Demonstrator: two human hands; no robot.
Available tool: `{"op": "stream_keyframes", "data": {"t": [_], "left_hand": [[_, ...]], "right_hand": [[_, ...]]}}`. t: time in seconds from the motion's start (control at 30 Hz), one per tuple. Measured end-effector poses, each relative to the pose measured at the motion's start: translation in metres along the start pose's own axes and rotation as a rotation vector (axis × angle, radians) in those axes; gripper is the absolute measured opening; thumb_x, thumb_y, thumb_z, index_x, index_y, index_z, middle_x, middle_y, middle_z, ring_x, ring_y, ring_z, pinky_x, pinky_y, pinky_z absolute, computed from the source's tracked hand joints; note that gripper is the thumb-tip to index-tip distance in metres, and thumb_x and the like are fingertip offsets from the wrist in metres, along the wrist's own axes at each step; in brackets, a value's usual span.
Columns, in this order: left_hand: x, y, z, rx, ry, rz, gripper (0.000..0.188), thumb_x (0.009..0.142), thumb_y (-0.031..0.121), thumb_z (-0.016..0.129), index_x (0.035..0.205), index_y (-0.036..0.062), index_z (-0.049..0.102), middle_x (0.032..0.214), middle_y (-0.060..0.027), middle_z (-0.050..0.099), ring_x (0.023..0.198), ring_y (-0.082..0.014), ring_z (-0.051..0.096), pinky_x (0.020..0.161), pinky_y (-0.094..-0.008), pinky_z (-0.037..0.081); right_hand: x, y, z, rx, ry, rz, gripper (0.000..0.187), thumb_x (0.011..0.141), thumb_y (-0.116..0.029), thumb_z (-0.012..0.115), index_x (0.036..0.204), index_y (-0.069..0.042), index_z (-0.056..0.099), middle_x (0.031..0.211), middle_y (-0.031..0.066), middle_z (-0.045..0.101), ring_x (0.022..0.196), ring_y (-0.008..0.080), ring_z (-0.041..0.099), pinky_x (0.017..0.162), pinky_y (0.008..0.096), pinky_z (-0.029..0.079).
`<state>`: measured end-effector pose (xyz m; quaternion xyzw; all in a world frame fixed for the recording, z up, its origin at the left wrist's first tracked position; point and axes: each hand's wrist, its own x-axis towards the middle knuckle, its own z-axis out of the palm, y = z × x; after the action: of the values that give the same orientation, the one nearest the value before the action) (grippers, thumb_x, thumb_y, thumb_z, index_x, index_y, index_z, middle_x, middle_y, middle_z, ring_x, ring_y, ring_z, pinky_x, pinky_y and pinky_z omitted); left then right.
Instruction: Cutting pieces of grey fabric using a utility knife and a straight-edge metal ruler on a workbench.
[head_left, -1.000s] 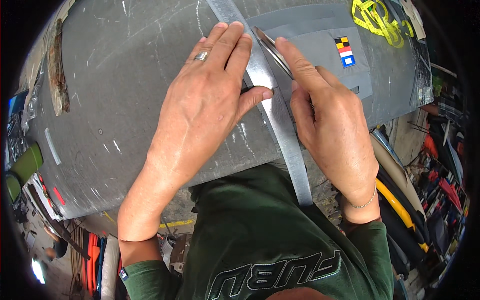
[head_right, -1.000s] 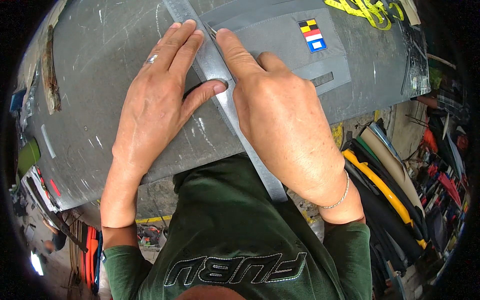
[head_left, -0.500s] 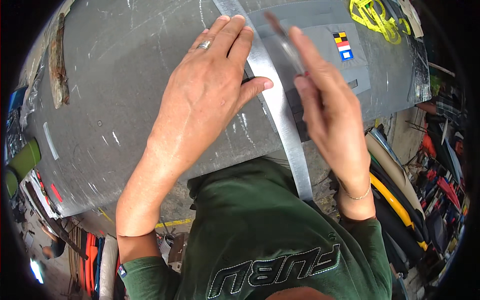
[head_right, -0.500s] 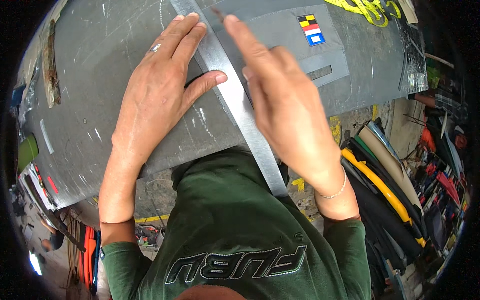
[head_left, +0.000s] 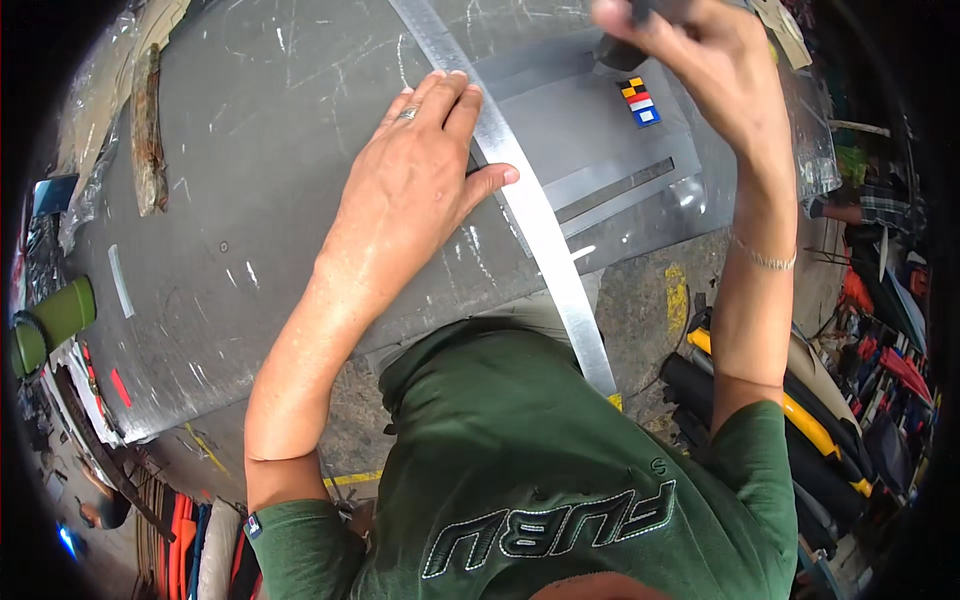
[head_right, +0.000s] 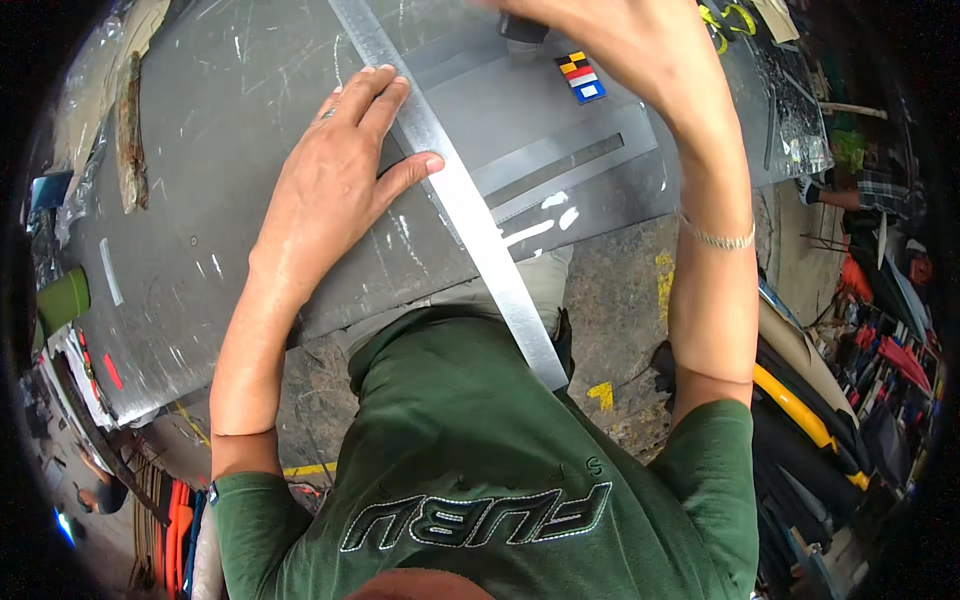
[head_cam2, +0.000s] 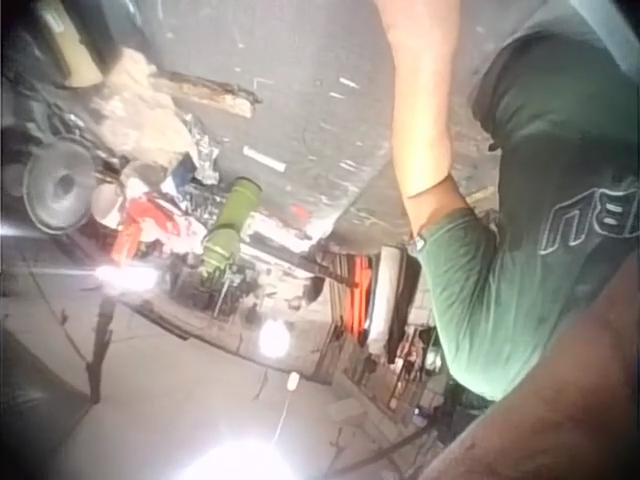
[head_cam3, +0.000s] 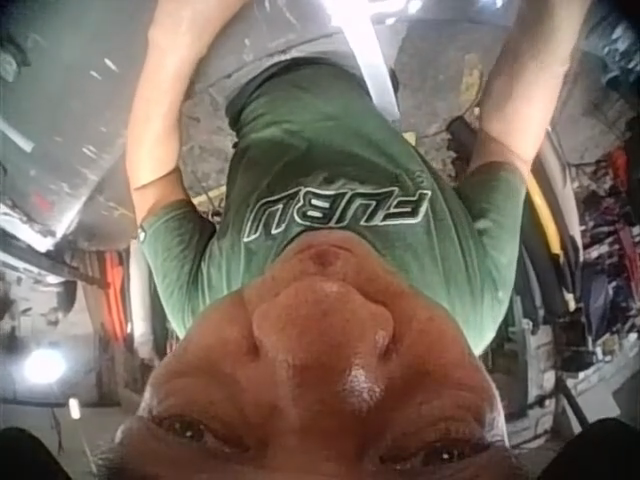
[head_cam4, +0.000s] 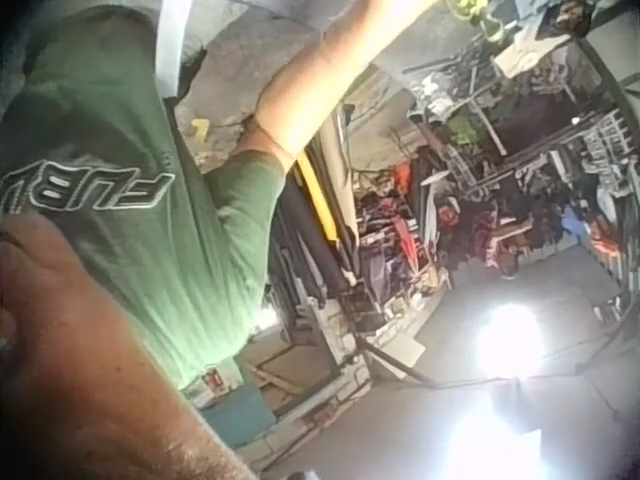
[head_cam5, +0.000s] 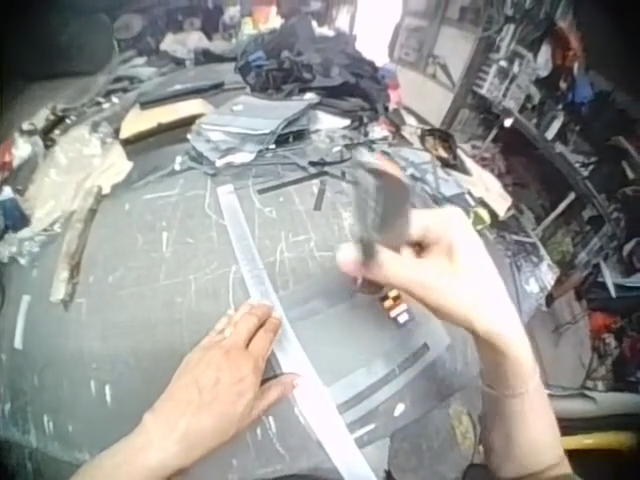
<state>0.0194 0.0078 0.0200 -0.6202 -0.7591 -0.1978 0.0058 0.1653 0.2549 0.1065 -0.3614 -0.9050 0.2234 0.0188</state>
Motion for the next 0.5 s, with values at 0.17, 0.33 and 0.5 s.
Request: {"op": "stream_keyframes", "data": {"t": [0.17,0.33,0.5], "left_hand": [[0.000,-0.002,-0.005,-0.045,-0.029,-0.051,0.070,0.090,0.045,0.075,0.136,-0.0041,0.058,0.143,-0.0178,0.056,0.126,-0.0384,0.061,0.105,-0.0451,0.052],[0.002,-0.002,-0.005,-0.089,-0.044,-0.057,0.069,0.088,0.044,0.076,0.135,-0.0032,0.059,0.142,-0.0162,0.056,0.119,-0.0384,0.064,0.099,-0.0443,0.055],[0.005,0.000,-0.008,-0.121,-0.082,-0.079,0.068,0.087,0.043,0.077,0.135,-0.0024,0.058,0.142,-0.0151,0.056,0.118,-0.0377,0.065,0.098,-0.0448,0.055]], "right_hand": [[0.058,-0.072,0.050,1.112,0.047,-0.687,0.022,0.100,-0.021,0.069,0.108,-0.001,0.066,0.087,0.0081,0.068,0.064,0.0116,0.065,0.056,0.0239,0.050],[0.084,-0.110,0.085,1.308,-0.250,-0.254,0.035,0.107,-0.040,0.055,0.094,-0.008,0.054,0.072,0.0004,0.052,0.047,0.0101,0.047,0.042,0.0258,0.040],[0.097,-0.136,0.121,1.085,-0.103,0.185,0.051,0.109,-0.055,0.040,0.086,-0.010,0.052,0.064,-0.0012,0.043,0.044,0.0108,0.039,0.037,0.0275,0.033]]}}
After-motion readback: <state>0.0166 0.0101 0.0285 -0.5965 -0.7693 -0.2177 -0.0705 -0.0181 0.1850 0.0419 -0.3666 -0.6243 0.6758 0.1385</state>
